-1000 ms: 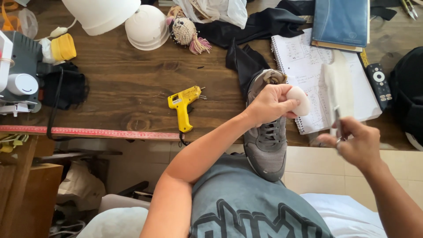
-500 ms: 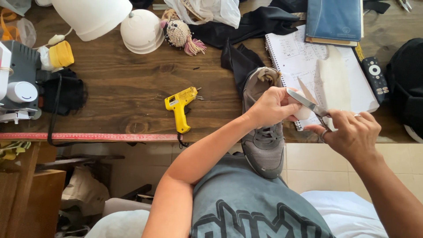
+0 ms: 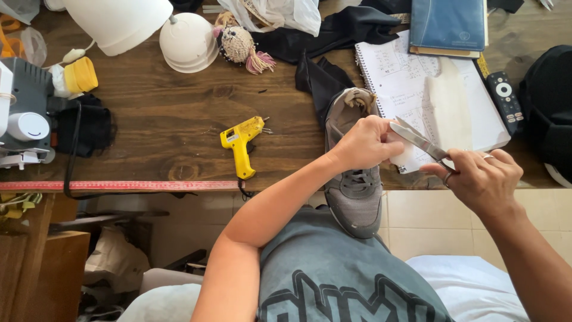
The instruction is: Repairing a sneaker by gluing a padding piece into the heel area using a hot glue gun and trimming with scissors
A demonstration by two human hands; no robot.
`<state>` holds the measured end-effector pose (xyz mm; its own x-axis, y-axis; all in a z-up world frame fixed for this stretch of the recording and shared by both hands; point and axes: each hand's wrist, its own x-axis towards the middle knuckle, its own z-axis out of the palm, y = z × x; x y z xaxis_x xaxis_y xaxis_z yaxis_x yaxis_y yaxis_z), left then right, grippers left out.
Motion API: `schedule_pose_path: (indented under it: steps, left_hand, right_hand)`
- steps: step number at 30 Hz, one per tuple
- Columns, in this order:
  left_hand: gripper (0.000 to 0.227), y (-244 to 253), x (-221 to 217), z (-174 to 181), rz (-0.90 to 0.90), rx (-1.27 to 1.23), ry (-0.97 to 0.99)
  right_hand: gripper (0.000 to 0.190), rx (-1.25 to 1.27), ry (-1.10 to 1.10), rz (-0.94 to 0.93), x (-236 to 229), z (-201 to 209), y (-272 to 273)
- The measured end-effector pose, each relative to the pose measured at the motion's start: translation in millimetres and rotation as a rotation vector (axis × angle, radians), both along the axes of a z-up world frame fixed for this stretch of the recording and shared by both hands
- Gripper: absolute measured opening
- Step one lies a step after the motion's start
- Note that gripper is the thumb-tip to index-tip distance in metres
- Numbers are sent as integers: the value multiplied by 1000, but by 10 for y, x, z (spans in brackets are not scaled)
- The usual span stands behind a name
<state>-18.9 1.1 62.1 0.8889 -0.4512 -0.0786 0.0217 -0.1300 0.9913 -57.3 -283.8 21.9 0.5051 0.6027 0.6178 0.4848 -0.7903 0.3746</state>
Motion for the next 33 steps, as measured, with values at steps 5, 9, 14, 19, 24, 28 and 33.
schedule_pose_path:
  steps: [5, 9, 14, 19, 24, 28, 33]
  left_hand:
    - [16, 48, -13, 93, 60, 238, -224]
    - [14, 80, 26, 49, 117, 198, -281]
    - [24, 93, -54, 115, 47, 19, -304]
    - [22, 27, -66, -7, 23, -29, -227]
    - [22, 13, -29, -107, 15, -105, -171]
    - [35, 34, -13, -19, 33, -104, -178]
    - [26, 61, 24, 4, 16, -49, -166]
  right_hand:
    - [56, 75, 128, -10, 10, -152, -223]
    - [69, 192, 283, -51, -50, -289, -339]
    - [75, 249, 301, -14, -123, -169, -15]
    - [76, 175, 150, -17, -68, -93, 138]
    - [69, 104, 56, -34, -19, -70, 175]
    - [65, 75, 38, -51, 8, -42, 199]
    - [60, 89, 20, -21, 61, -84, 133]
